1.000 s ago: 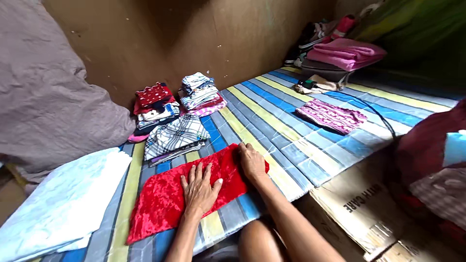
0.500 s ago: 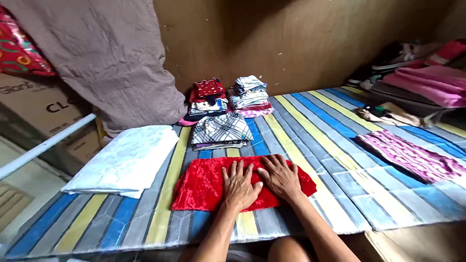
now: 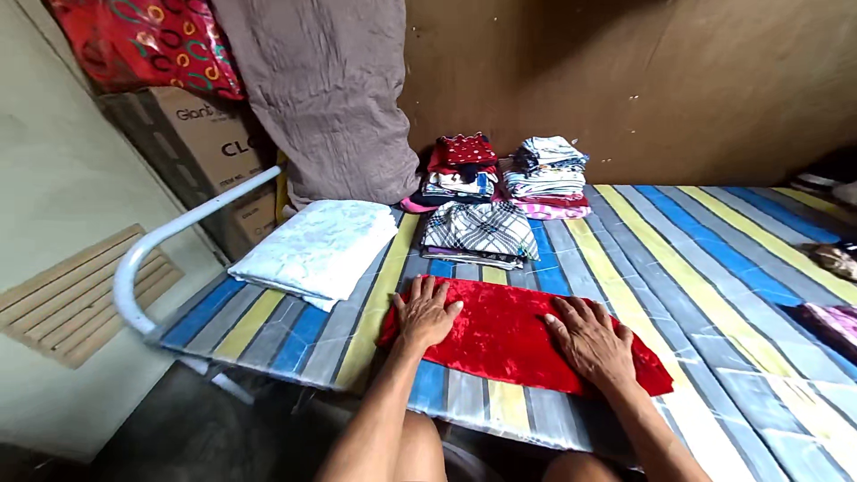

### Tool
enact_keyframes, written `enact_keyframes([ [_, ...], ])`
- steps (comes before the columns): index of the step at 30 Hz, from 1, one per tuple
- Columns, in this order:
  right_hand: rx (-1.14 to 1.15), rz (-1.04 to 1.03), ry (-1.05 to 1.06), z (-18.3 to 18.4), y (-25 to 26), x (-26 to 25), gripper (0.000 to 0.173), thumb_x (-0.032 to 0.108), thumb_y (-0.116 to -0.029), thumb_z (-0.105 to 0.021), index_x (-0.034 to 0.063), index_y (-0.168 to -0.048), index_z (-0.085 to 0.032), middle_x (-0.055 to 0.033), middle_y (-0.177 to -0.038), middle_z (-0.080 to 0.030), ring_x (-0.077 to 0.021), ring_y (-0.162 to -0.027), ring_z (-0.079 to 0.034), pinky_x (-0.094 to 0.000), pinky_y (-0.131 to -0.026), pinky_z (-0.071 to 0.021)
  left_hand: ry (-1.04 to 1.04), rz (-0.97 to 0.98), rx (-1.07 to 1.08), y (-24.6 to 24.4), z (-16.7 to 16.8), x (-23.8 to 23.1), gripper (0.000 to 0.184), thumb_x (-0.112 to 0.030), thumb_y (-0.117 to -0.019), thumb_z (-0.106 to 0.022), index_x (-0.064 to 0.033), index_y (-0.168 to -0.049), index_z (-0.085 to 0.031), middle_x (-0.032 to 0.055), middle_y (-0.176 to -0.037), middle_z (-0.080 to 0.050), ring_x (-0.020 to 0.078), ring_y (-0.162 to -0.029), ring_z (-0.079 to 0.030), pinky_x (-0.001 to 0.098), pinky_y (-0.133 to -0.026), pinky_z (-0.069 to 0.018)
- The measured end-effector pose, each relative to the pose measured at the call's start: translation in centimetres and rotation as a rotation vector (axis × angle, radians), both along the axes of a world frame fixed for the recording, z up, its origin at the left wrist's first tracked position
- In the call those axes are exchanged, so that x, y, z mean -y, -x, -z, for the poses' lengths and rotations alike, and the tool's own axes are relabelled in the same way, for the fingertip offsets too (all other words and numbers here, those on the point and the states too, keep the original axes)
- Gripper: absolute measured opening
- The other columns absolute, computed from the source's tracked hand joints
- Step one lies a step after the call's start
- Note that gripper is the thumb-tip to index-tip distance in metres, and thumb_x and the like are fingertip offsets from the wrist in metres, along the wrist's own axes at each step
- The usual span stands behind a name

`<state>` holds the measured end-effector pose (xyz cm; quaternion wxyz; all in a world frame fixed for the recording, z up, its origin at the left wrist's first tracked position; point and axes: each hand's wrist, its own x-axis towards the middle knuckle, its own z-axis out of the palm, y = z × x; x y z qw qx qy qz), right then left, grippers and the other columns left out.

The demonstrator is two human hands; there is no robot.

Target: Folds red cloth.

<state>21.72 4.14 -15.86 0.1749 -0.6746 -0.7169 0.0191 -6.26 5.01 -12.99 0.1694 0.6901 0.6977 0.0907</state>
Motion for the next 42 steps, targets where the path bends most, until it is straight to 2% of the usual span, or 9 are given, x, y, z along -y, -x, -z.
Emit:
enact_keyframes([
  [3, 0.004, 0.006, 0.016, 0.0, -0.2, 0.0, 0.057, 0.051, -0.1068, -0.036, 0.0167, -0.149, -0.055, -0.014, -0.158, -0.046, -0.0428, -0.151, -0.031, -0.0741, -0.11, -0.022, -0.02, 0.032, 0.034, 1.3, 0.6, 0.5, 0.066, -0.057, -0.1067, -0.038, -0.0223, -0.163, -0.032, 0.0049, -0.173, -0.014, 0.0345, -0.16, -0.003, 0.0709, -0.12, -0.0052],
  [6, 0.002, 0.006, 0.017, -0.1, -0.2, -0.1, 0.058, 0.052, -0.1066, -0.035, 0.0173, -0.147, -0.057, -0.0138, -0.158, -0.046, -0.0419, -0.151, -0.031, -0.0742, -0.11, -0.0222, -0.042, 0.021, 0.023, 2.6, 0.8, 1.3, 0.067, -0.056, -0.1063, -0.041, -0.0209, -0.163, -0.031, 0.0081, -0.173, -0.015, 0.0339, -0.159, -0.012, 0.066, -0.121, -0.0124],
  [9, -0.004, -0.001, 0.036, -0.3, -0.3, -0.1, 0.057, 0.051, -0.1073, -0.036, 0.0171, -0.148, -0.055, -0.0145, -0.158, -0.046, -0.0419, -0.151, -0.031, -0.0751, -0.11, -0.0214, -0.037, -0.018, -0.012, 3.6, 1.1, 2.1, 0.069, -0.058, -0.1063, -0.038, -0.0223, -0.164, -0.026, 0.0141, -0.171, -0.02, 0.0358, -0.158, -0.015, 0.0647, -0.122, -0.0093],
  [12, -0.019, -0.023, 0.026, -0.3, -0.4, 0.0, 0.054, 0.046, -0.1082, -0.039, 0.0145, -0.149, -0.054, -0.0158, -0.157, -0.046, -0.043, -0.151, -0.03, -0.0764, -0.109, -0.0212, -0.059, -0.016, -0.008, 4.4, 1.6, 2.7, 0.07, -0.057, -0.1069, -0.037, -0.0197, -0.165, -0.024, 0.0128, -0.17, -0.023, 0.0364, -0.158, -0.013, 0.0663, -0.122, -0.0067],
  [17, 0.0, -0.168, 0.212, -1.4, -2.3, 0.0, 0.061, 0.043, -0.1086, -0.042, 0.0099, -0.159, -0.036, -0.0189, -0.167, -0.026, -0.043, -0.156, -0.016, -0.0748, -0.115, -0.0135, -0.065, -0.018, -0.008, 5.0, 1.5, 3.3, 0.07, -0.054, -0.1083, -0.036, -0.0148, -0.165, -0.024, 0.0111, -0.17, -0.024, 0.0356, -0.158, -0.014, 0.0661, -0.122, -0.0059],
  [25, 0.126, -0.069, 0.086, -0.2, -3.5, 1.3, 0.061, 0.053, -0.108, -0.033, 0.0217, -0.16, -0.036, -0.013, -0.168, -0.029, -0.0448, -0.151, -0.027, -0.0756, -0.104, -0.0286, -0.076, 0.032, -0.006, 6.0, 1.9, 3.1, 0.07, -0.053, -0.1084, -0.035, -0.014, -0.165, -0.021, 0.0122, -0.17, -0.023, 0.0352, -0.159, -0.014, 0.064, -0.123, -0.0054],
  [31, 0.008, -0.177, 0.104, -0.8, -4.6, 1.7, 0.057, 0.044, -0.1105, -0.032, 0.0178, -0.161, -0.035, -0.0156, -0.168, -0.028, -0.0459, -0.153, -0.023, -0.0777, -0.105, -0.0245, -0.062, 0.033, -0.011, 6.0, 1.7, 3.0, 0.07, -0.052, -0.1089, -0.035, -0.0139, -0.165, -0.019, 0.0131, -0.171, -0.022, 0.0364, -0.159, -0.012, 0.0656, -0.123, -0.0048],
  [34, 0.028, -0.115, 0.047, -0.5, -4.7, 3.6, 0.055, 0.046, -0.1102, -0.03, 0.0217, -0.159, -0.04, -0.0143, -0.167, -0.03, -0.044, -0.152, -0.026, -0.0788, -0.107, -0.0211, -0.066, 0.024, -0.013, 5.9, 1.7, 2.9, 0.069, -0.051, -0.1091, -0.035, -0.0145, -0.165, -0.02, 0.013, -0.17, -0.022, 0.0361, -0.159, -0.013, 0.0655, -0.122, -0.005],
  [42, -0.074, 0.186, -0.134, 1.4, -4.2, 6.2, 0.061, 0.053, -0.1076, -0.031, 0.0186, -0.156, -0.045, -0.0258, -0.162, -0.034, -0.0568, -0.142, -0.035, -0.08, -0.096, -0.0299, -0.106, 0.013, 0.0, 6.0, 2.1, 2.7, 0.067, -0.05, -0.1094, -0.035, -0.0147, -0.165, -0.022, 0.0129, -0.17, -0.025, 0.0362, -0.158, -0.015, 0.0659, -0.123, -0.0053],
])
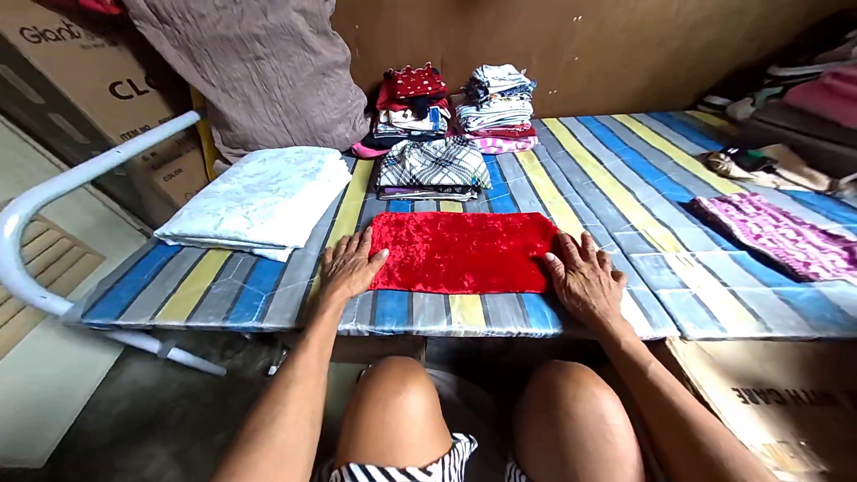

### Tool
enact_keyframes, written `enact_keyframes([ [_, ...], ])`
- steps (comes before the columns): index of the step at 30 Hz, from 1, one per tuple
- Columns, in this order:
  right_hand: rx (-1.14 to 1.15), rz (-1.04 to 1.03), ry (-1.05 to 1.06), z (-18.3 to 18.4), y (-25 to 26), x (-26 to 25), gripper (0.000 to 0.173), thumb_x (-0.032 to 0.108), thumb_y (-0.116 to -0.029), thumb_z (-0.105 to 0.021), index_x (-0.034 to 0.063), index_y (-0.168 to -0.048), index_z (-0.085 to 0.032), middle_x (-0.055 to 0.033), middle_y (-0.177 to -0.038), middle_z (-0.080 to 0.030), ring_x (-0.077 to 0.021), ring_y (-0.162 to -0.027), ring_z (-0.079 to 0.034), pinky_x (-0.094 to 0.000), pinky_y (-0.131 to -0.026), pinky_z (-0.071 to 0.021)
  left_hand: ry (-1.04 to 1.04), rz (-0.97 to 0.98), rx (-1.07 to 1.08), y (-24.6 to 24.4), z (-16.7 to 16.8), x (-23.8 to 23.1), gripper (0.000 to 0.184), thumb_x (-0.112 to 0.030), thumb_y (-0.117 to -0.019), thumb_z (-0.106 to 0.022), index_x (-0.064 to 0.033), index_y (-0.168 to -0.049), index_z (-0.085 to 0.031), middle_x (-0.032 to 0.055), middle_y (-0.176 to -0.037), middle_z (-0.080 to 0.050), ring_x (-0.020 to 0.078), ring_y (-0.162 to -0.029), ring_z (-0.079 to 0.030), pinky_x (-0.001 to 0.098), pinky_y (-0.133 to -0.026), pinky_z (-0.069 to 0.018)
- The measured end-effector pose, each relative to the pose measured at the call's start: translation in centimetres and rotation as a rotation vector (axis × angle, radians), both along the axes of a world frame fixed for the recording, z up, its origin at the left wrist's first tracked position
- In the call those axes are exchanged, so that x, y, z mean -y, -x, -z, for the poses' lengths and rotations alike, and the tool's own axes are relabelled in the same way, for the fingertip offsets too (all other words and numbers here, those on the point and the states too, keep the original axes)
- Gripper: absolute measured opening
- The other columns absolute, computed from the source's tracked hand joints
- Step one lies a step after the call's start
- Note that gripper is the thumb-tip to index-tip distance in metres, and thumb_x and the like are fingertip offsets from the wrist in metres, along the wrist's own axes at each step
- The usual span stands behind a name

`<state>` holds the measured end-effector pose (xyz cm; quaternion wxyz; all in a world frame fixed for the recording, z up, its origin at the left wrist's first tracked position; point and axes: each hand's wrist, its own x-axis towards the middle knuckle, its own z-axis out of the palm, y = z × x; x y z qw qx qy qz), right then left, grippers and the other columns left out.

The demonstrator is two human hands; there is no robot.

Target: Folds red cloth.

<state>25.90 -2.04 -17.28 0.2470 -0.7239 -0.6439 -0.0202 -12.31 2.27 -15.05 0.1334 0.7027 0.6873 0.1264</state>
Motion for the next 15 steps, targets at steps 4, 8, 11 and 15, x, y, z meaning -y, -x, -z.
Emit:
enact_keyframes([
  [4, -0.063, 0.034, 0.023, -0.3, -0.2, 0.1, 0.063, 0.052, -0.1081, -0.033, 0.0137, -0.157, -0.041, -0.0292, -0.158, -0.037, -0.0577, -0.14, -0.037, -0.0803, -0.099, -0.0278, 0.005, 0.006, -0.009, -0.1, 0.1, 0.1, 0.067, -0.051, -0.1096, -0.033, -0.0152, -0.165, -0.021, 0.0135, -0.169, -0.025, 0.0365, -0.158, -0.016, 0.0656, -0.122, -0.007],
  [8, -0.11, -0.041, -0.066, 0.1, -1.5, -1.1, 0.065, 0.048, -0.1056, -0.039, 0.0047, -0.154, -0.043, -0.0323, -0.152, -0.044, -0.0569, -0.138, -0.042, -0.0776, -0.102, -0.0315, 0.008, 0.014, -0.011, -0.1, -0.1, 0.2, 0.066, -0.05, -0.11, -0.032, -0.0149, -0.165, -0.021, 0.014, -0.169, -0.026, 0.037, -0.158, -0.016, 0.0661, -0.122, -0.0075],
  [11, -0.133, -0.048, -0.085, -0.5, -1.5, -1.5, 0.065, 0.046, -0.1053, -0.04, 0.0012, -0.153, -0.042, -0.0344, -0.151, -0.043, -0.0573, -0.136, -0.043, -0.0772, -0.101, -0.0329, -0.006, 0.015, 0.013, -0.1, -0.1, 0.3, 0.065, -0.05, -0.1103, -0.031, -0.0148, -0.165, -0.022, 0.0146, -0.169, -0.027, 0.0374, -0.157, -0.017, 0.0665, -0.122, -0.0071],
  [15, -0.141, -0.075, -0.138, -0.7, -1.6, -1.3, 0.063, 0.04, -0.1072, -0.037, -0.0052, -0.15, -0.043, -0.037, -0.148, -0.045, -0.057, -0.136, -0.044, -0.0714, -0.108, -0.0327, -0.027, 0.025, 0.021, 0.0, -0.1, 0.2, 0.065, -0.05, -0.1104, -0.03, -0.0144, -0.164, -0.024, 0.015, -0.168, -0.029, 0.038, -0.157, -0.019, 0.0662, -0.121, -0.0093],
])
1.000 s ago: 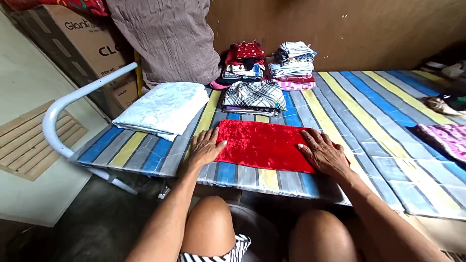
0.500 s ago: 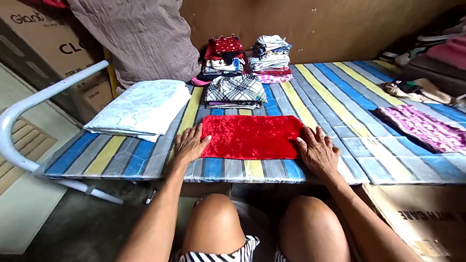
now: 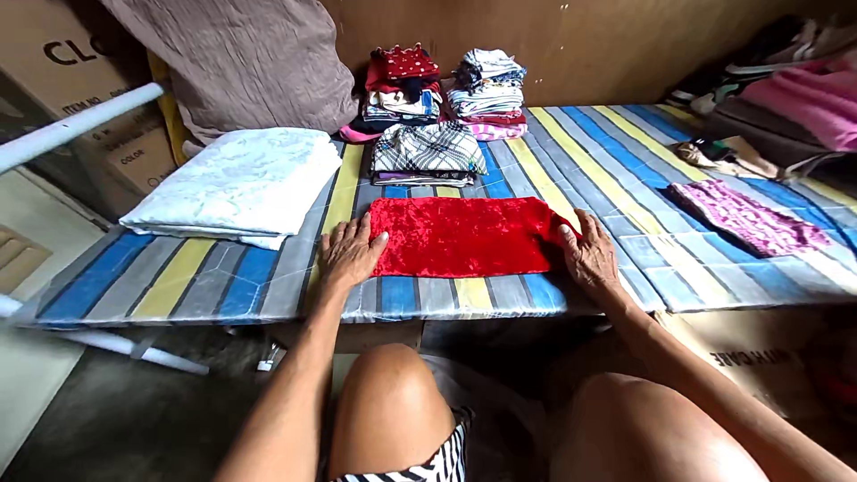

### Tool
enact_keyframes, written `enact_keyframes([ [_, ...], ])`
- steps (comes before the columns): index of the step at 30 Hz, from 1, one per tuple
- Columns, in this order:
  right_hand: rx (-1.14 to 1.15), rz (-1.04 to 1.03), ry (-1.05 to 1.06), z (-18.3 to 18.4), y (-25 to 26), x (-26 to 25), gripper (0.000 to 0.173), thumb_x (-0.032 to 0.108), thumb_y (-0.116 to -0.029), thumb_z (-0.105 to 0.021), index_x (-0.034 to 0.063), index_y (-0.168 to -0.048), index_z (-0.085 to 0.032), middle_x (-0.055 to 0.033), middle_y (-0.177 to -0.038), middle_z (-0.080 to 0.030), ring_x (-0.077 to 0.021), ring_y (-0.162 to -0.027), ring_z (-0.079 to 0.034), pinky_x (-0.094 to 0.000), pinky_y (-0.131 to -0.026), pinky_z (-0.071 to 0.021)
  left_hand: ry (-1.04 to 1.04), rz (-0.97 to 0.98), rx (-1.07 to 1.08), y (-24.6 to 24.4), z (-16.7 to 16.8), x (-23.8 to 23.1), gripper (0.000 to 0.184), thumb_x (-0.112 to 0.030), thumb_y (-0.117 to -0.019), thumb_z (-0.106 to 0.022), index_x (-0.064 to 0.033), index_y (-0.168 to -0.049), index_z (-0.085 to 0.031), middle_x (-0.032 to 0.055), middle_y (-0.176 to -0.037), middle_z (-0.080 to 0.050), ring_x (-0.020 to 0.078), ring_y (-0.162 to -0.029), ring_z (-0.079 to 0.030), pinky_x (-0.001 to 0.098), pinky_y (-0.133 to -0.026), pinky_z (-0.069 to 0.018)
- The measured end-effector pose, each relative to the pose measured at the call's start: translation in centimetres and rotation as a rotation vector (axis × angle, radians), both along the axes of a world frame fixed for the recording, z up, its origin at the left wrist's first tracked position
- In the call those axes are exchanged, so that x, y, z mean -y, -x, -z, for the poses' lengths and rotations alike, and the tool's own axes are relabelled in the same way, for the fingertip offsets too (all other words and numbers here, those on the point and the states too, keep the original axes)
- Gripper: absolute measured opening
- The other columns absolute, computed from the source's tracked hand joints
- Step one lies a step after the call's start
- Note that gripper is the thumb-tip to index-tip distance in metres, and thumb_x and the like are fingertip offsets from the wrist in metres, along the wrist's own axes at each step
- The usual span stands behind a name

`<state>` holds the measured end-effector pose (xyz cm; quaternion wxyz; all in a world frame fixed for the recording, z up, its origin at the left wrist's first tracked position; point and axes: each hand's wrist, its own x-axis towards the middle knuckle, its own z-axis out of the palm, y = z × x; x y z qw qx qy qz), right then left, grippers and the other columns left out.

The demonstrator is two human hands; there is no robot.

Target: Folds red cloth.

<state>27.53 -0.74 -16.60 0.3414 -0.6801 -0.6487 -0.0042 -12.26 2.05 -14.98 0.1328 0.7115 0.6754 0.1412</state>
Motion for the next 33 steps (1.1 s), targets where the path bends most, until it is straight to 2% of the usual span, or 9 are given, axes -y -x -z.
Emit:
enact_keyframes([
  [4, -0.041, 0.007, -0.007, -0.3, 0.2, 0.5, 0.061, 0.038, -0.1088, -0.035, -0.006, -0.15, -0.044, -0.0354, -0.146, -0.049, -0.0548, -0.136, -0.046, -0.0688, -0.111, -0.032, -0.019, 0.007, 0.02, 0.1, 0.0, 0.0, 0.064, -0.048, -0.111, -0.027, -0.0139, -0.164, -0.025, 0.0151, -0.168, -0.029, 0.038, -0.157, -0.019, 0.0667, -0.121, -0.0083],
  [10, -0.088, 0.017, 0.016, -0.1, 0.4, 0.3, 0.057, 0.037, -0.1104, -0.035, -0.0028, -0.15, -0.044, -0.0325, -0.147, -0.05, -0.0545, -0.136, -0.046, -0.0713, -0.109, -0.0314, -0.054, -0.018, 0.035, 0.2, 0.4, -0.3, 0.062, -0.046, -0.1115, -0.026, -0.013, -0.163, -0.028, 0.0154, -0.167, -0.032, 0.0377, -0.156, -0.022, 0.0652, -0.122, -0.0112],
  [13, -0.007, 0.03, 0.043, 0.9, 0.4, -0.3, 0.056, 0.038, -0.1085, -0.043, 0.0, -0.15, -0.047, -0.0329, -0.141, -0.054, -0.056, -0.132, -0.047, -0.0745, -0.103, -0.0338, -0.095, -0.032, 0.005, 0.2, 0.9, -0.4, 0.06, -0.045, -0.1111, -0.031, -0.0128, -0.162, -0.031, 0.0169, -0.164, -0.036, 0.0384, -0.154, -0.027, 0.0651, -0.121, -0.0172],
  [16, 0.032, 0.044, 0.099, 0.4, 0.9, -0.5, 0.051, 0.034, -0.1051, -0.055, 0.0027, -0.146, -0.053, -0.0298, -0.137, -0.058, -0.0536, -0.132, -0.048, -0.0743, -0.101, -0.0339, -0.097, -0.057, 0.003, 0.2, 0.8, -0.5, 0.061, -0.043, -0.1105, -0.036, -0.0118, -0.162, -0.03, 0.0177, -0.164, -0.036, 0.037, -0.154, -0.029, 0.0635, -0.121, -0.0174],
  [19, 0.051, 0.029, 0.144, -0.2, 1.1, 0.1, 0.052, 0.033, -0.1044, -0.056, 0.003, -0.146, -0.053, -0.0276, -0.142, -0.056, -0.0507, -0.136, -0.046, -0.0716, -0.105, -0.0332, -0.096, -0.079, 0.008, 0.2, 0.8, -0.3, 0.063, -0.041, -0.1101, -0.04, -0.0087, -0.162, -0.028, 0.0211, -0.162, -0.038, 0.0389, -0.152, -0.032, 0.0622, -0.121, -0.0184],
  [24, 0.098, 0.041, 0.252, -0.3, 1.4, 0.6, 0.053, 0.036, -0.1053, -0.054, 0.0079, -0.15, -0.051, -0.0242, -0.151, -0.049, -0.0466, -0.144, -0.039, -0.0684, -0.11, -0.0308, 0.018, -0.105, -0.012, -0.2, 0.0, 0.0, 0.078, -0.051, -0.104, -0.051, -0.0087, -0.164, -0.023, 0.0217, -0.165, -0.031, 0.0387, -0.155, -0.024, 0.0605, -0.124, -0.0128],
  [28, 0.098, 0.044, 0.176, 0.3, 1.9, 0.9, 0.053, 0.033, -0.1038, -0.055, 0.0037, -0.148, -0.053, -0.029, -0.149, -0.05, -0.0508, -0.142, -0.041, -0.0735, -0.108, -0.0288, 0.029, -0.096, -0.025, -0.3, 0.0, 0.6, 0.078, -0.053, -0.1043, -0.048, -0.0075, -0.163, -0.024, 0.0214, -0.166, -0.029, 0.0394, -0.156, -0.021, 0.0604, -0.124, -0.0106],
  [33, 0.12, 0.054, 0.07, 1.3, 1.9, 1.2, 0.05, 0.029, -0.1006, -0.058, 0.001, -0.142, -0.058, -0.0308, -0.143, -0.056, -0.0544, -0.136, -0.047, -0.075, -0.104, -0.0336, -0.058, -0.084, -0.003, -0.2, 0.8, 1.0, 0.077, -0.05, -0.1022, -0.051, -0.0051, -0.161, -0.031, 0.0218, -0.163, -0.035, 0.0423, -0.154, -0.026, 0.0621, -0.123, -0.0143],
])
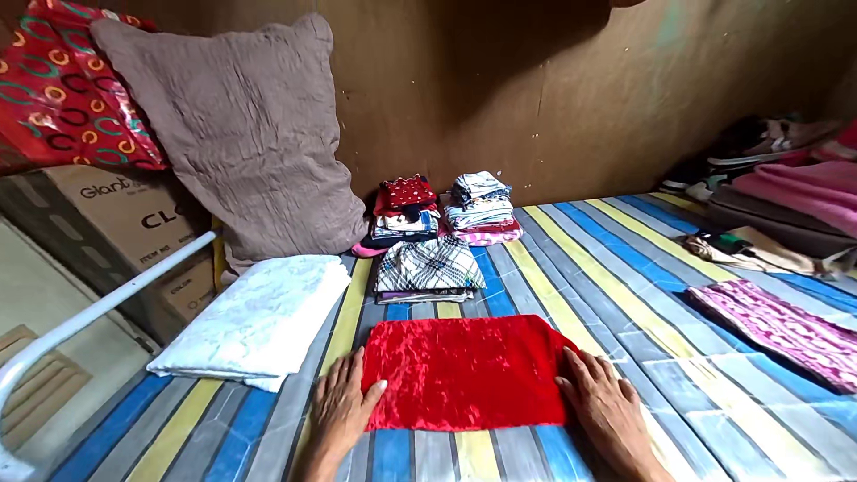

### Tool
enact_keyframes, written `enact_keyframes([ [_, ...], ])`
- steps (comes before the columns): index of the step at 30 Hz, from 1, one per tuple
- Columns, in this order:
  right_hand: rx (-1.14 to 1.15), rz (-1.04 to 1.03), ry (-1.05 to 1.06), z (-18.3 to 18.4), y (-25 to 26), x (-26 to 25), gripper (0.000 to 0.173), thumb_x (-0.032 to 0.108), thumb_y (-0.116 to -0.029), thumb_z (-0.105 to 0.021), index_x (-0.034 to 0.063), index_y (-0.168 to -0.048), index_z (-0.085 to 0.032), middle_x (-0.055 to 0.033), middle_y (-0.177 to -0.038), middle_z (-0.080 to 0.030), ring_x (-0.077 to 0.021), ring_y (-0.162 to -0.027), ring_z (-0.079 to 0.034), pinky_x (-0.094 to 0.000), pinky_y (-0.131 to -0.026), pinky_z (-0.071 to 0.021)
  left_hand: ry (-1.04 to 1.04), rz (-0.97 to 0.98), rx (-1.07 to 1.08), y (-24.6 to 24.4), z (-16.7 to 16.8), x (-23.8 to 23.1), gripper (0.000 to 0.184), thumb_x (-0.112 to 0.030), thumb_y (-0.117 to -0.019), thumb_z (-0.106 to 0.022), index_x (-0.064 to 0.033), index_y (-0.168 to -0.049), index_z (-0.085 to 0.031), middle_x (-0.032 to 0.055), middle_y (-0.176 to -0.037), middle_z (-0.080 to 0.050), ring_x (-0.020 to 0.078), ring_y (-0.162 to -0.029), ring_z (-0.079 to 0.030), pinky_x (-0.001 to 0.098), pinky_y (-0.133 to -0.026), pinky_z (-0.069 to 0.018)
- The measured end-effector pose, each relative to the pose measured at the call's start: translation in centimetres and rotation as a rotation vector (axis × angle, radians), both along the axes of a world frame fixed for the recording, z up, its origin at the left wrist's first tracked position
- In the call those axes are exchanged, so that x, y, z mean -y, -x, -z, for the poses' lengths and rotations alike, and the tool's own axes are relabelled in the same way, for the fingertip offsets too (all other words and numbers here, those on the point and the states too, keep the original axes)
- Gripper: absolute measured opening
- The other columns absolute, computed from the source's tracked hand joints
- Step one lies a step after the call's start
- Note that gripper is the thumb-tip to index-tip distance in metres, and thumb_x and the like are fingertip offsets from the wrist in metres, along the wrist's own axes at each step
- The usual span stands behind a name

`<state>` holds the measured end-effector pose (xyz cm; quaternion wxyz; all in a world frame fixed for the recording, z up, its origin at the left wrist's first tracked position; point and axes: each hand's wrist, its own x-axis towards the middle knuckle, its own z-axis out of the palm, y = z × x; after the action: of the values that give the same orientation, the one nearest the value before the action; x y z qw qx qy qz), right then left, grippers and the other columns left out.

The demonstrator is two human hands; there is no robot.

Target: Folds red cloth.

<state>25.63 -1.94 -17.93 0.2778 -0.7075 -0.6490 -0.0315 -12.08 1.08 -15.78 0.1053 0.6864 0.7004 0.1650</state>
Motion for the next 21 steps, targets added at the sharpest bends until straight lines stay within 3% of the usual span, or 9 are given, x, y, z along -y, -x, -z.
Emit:
enact_keyframes([
  [6, -0.041, -0.044, -0.144, 0.0, 0.3, 0.4, 0.04, 0.012, -0.0925, -0.068, -0.0011, -0.13, -0.067, -0.0347, -0.123, -0.064, -0.0583, -0.116, -0.06, -0.0751, -0.09, -0.0436, -0.147, 0.005, 0.115, 0.3, 0.5, 0.6, 0.079, -0.043, -0.0945, -0.066, -0.0014, -0.156, -0.04, 0.0266, -0.153, -0.048, 0.0466, -0.146, -0.039, 0.0663, -0.119, -0.0208],
  [10, -0.147, -0.02, -0.174, -0.2, 1.4, 1.2, 0.038, 0.0, -0.0884, -0.07, 0.0008, -0.127, -0.07, -0.0354, -0.113, -0.067, -0.0593, -0.105, -0.062, -0.0739, -0.084, -0.0446, -0.16, -0.034, 0.203, 0.0, 0.4, 1.8, 0.07, -0.025, -0.0939, -0.071, -0.0027, -0.155, -0.043, 0.0294, -0.146, -0.054, 0.0515, -0.138, -0.046, 0.068, -0.116, -0.0257],
  [14, -0.29, -0.055, -0.036, -1.8, 0.8, 1.3, 0.042, -0.004, -0.088, -0.069, 0.0002, -0.13, -0.068, -0.0349, -0.116, -0.066, -0.0553, -0.108, -0.063, -0.0685, -0.091, -0.0474, -0.211, -0.081, 0.333, 0.1, 0.7, 2.1, 0.079, -0.017, -0.087, -0.077, -0.0023, -0.155, -0.041, 0.0329, -0.138, -0.057, 0.0533, -0.131, -0.051, 0.0651, -0.113, -0.0339],
  [16, -0.333, -0.07, 0.138, -3.8, -0.3, 1.0, 0.048, -0.002, -0.0895, -0.07, -0.0005, -0.136, -0.062, -0.0322, -0.124, -0.065, -0.05, -0.115, -0.063, -0.0623, -0.1, -0.0472, -0.138, -0.108, 0.38, 0.3, 0.2, 1.6, 0.086, -0.015, -0.0853, -0.079, -0.0043, -0.158, -0.036, 0.0298, -0.141, -0.056, 0.048, -0.134, -0.051, 0.0596, -0.115, -0.0363],
  [18, -0.264, -0.021, 0.314, -5.5, -0.9, 0.6, 0.055, 0.011, -0.0941, -0.07, 0.0048, -0.146, -0.054, -0.0311, -0.133, -0.06, -0.0499, -0.124, -0.058, -0.0648, -0.103, -0.0436, -0.067, -0.134, 0.337, 0.4, -0.9, 1.4, 0.088, -0.018, -0.0866, -0.08, -0.0062, -0.16, -0.033, 0.0266, -0.146, -0.053, 0.0451, -0.137, -0.048, 0.0584, -0.115, -0.0367],
  [21, -0.048, 0.004, 0.189, -7.3, 1.1, 0.1, 0.049, 0.025, -0.0991, -0.066, 0.0062, -0.143, -0.059, -0.0326, -0.14, -0.056, -0.0552, -0.132, -0.049, -0.0758, -0.1, -0.0358, -0.148, -0.073, 0.112, -2.4, -4.4, 1.7, 0.067, -0.031, -0.0965, -0.069, -0.008, -0.154, -0.046, 0.0269, -0.153, -0.046, 0.0495, -0.144, -0.039, 0.0739, -0.113, -0.025],
])
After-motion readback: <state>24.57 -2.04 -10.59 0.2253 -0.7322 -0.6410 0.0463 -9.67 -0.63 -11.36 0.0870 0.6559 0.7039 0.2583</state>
